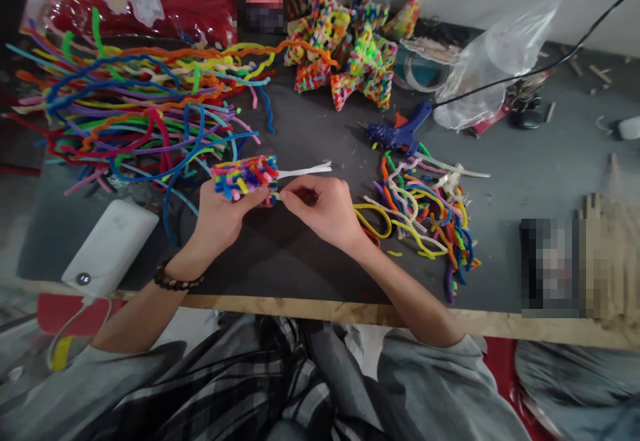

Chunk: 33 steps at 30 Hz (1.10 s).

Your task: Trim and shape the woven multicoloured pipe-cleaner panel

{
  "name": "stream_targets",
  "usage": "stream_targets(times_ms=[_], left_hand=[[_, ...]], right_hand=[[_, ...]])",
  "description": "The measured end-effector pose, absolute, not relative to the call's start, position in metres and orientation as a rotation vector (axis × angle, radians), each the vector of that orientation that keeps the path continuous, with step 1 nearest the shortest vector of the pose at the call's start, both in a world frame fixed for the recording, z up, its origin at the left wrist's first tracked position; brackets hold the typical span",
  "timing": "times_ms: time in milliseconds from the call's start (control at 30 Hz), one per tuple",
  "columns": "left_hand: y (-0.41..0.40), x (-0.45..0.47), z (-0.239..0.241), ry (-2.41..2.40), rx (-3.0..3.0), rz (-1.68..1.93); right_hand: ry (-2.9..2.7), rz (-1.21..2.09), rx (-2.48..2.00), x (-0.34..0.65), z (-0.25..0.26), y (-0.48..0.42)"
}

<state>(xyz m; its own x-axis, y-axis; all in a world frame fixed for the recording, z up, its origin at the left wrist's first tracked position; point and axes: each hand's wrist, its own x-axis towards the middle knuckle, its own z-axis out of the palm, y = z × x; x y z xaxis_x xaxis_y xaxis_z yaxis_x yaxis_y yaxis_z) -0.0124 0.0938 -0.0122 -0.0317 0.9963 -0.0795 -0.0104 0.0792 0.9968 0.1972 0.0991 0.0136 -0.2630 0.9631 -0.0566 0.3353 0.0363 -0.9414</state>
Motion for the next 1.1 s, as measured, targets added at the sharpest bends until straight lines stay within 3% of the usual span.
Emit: stream_targets(times_ms=[433, 1100], left_hand=[[0.093, -0.011, -0.007, 1.269, 1.077, 1.150], [0.094, -0.012, -0.005, 1.084, 0.986, 1.132]], right_hand=[[-1.717, 1.249, -1.276, 0.195, 0.015, 0.099], [-1.887, 0.779, -1.253, 0.188, 0.015, 0.091]])
